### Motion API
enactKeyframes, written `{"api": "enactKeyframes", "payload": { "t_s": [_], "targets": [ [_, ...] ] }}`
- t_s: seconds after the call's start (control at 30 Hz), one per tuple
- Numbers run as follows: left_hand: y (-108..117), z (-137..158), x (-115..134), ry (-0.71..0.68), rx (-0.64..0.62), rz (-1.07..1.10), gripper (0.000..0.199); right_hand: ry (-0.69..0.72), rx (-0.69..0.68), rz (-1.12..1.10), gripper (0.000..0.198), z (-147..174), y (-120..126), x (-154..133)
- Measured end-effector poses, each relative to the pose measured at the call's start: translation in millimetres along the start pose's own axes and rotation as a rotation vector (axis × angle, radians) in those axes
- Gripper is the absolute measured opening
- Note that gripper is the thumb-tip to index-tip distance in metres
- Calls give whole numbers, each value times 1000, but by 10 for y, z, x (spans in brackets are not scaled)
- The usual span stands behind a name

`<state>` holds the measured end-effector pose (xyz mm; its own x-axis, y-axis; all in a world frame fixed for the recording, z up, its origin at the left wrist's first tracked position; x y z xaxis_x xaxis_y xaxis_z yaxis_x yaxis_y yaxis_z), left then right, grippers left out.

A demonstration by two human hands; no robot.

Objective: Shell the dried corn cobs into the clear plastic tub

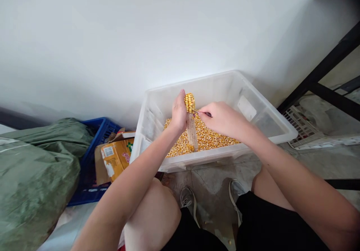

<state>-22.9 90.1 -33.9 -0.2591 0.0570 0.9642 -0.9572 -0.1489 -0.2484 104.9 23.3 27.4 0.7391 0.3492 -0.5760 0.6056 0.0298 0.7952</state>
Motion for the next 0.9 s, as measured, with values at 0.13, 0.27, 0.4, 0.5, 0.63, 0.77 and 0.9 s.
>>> {"api": "enactKeyframes", "payload": {
  "t_s": [0.13,0.27,0.4,0.5,0.63,0.77,0.9],
  "targets": [
    [58,-54,11,63,50,114,50,76,42,-89,34,-13,-55,46],
    [92,-103,-31,160,39,177,52,103,55,-157,35,-33,-137,113],
    [108,-137,-75,201,21,182,50,69,41,-225,35,-61,-224,201],
    [110,-140,-89,159,39,162,51,39,23,-206,35,-63,-245,225],
    [87,-119,-85,68,62,124,56,6,44,-106,36,-32,-172,177],
    [82,-131,-62,0,48,96,53,35,74,-10,33,2,-109,62],
    [115,-176,-60,40,11,118,55,111,144,86,29,15,-134,-20]
  ]
}}
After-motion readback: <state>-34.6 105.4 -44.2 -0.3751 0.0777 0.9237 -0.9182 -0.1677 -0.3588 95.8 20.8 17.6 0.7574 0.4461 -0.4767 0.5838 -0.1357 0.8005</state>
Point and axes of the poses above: each hand's wrist, its own z-axis away from the middle knuckle, its own y-axis out of the back of the hand, x = y × z, the point moved 5 cm from there along -z, towards the middle knuckle, and after that the axes turned 6 degrees about x, right-handed, at the moved point
